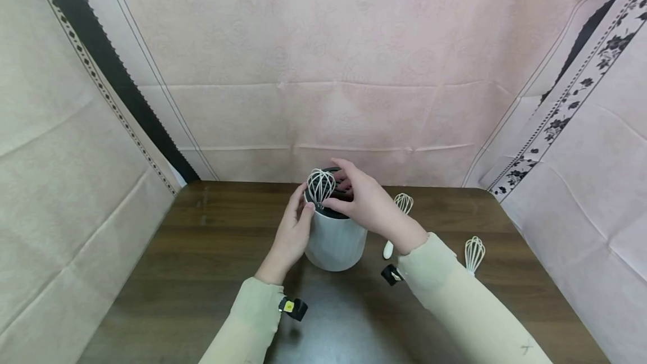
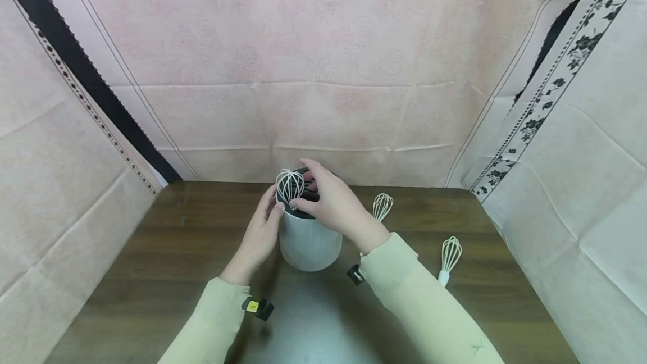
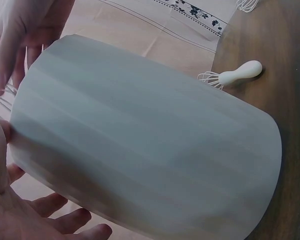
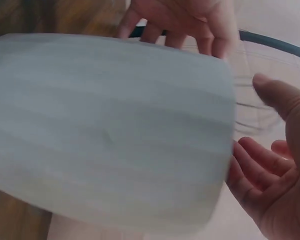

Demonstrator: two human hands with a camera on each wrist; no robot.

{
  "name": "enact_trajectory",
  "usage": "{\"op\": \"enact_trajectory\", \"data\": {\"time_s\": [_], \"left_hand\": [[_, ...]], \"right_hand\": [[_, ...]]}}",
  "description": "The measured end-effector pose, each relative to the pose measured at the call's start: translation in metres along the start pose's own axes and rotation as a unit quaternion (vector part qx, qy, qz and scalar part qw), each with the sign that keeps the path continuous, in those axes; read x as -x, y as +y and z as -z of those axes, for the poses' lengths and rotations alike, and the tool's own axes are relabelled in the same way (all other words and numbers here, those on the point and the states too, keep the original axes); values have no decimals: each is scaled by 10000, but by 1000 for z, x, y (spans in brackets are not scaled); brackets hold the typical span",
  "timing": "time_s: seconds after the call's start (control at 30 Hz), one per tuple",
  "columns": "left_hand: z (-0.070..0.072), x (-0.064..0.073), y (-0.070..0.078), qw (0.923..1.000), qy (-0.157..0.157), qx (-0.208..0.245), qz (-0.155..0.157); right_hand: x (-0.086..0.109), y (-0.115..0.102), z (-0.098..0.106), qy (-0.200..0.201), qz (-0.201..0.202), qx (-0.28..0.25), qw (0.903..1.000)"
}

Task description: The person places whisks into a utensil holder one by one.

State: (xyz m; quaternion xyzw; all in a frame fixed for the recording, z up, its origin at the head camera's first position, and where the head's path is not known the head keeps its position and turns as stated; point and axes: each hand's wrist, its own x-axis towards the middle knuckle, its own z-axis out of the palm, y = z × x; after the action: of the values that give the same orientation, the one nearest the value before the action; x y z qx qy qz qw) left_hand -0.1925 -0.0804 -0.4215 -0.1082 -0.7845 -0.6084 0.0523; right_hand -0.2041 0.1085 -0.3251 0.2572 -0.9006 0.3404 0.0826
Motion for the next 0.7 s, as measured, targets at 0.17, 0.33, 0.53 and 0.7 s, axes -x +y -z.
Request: {"op": "enact_trajectory", "data": {"time_s": [0.17, 0.33, 0.53, 0.7], "left_hand": [[-1, 0, -1, 10000, 34, -43, -13], [0, 0, -3, 10000, 70, -25, -61], [-1, 1, -2, 10000, 83, -16, -43], [0, 0, -2, 9999, 84, -76, -29]], "right_hand": [[13, 6, 15, 365, 185, -229, 9989], [27, 21, 28, 846, 247, -168, 9960], [50, 51, 42, 1274, 110, 108, 9917], [73, 77, 49, 1337, -334, 403, 9896]]}}
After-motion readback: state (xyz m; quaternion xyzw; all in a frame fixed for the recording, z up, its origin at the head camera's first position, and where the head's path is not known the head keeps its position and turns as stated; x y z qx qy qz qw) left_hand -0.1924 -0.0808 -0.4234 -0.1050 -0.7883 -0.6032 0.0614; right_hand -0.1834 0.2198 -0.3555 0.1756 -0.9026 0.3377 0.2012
